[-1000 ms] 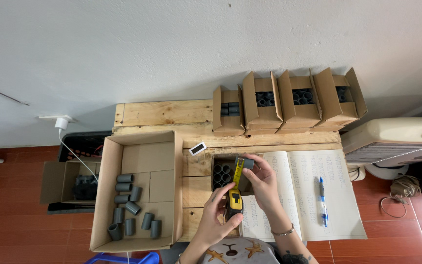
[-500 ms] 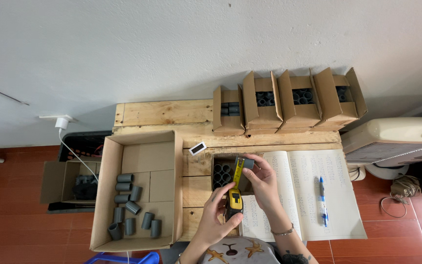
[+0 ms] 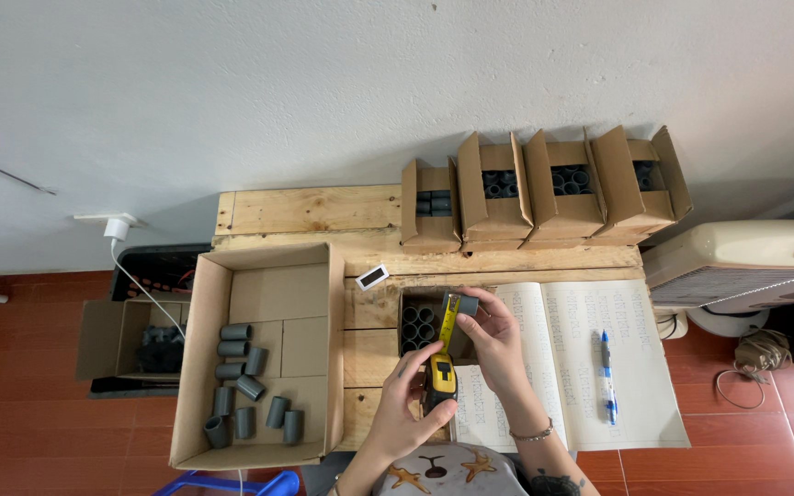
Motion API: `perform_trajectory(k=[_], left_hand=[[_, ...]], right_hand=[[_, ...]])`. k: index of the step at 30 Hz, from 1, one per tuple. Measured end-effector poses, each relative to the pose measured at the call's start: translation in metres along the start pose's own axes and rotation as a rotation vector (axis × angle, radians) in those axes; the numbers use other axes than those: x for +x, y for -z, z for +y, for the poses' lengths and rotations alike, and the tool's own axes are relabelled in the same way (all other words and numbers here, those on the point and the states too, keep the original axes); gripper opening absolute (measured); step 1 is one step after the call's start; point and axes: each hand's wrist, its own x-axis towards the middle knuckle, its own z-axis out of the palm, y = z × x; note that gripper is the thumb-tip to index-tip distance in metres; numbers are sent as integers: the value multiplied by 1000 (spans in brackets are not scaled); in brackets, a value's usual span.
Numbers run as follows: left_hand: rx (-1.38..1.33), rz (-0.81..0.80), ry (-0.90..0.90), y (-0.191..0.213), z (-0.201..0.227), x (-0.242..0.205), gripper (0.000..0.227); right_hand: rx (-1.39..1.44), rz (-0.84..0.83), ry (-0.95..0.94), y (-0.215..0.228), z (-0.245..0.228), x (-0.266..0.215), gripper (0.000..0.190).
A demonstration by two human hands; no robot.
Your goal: The person repeatedly picks up small gray pipe fittings from a cardboard box, measures their length with a tape measure, and records the measurements in a notebook. The person handles the fittings one at a time, measures each, and writes down the results.
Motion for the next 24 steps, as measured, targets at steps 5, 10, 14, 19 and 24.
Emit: perform_trajectory(k=[5, 10, 14, 19, 24], left_hand=[[-91, -9, -4, 10, 11, -2, 70], [-153, 107, -151, 29, -6, -1, 63], [501, 421, -140, 42, -8, 6, 59], [763, 411, -34, 39, -64, 16, 67], [901, 290, 266, 33, -97, 26, 73]], right_hand=[[32, 3, -35, 2, 0, 1, 40], [50, 10, -92, 0, -12, -1, 45], [-21, 51, -105, 0, -19, -2, 49], [-181, 49, -36, 1, -33, -4, 49], [-319, 21, -70, 12, -31, -1, 48]])
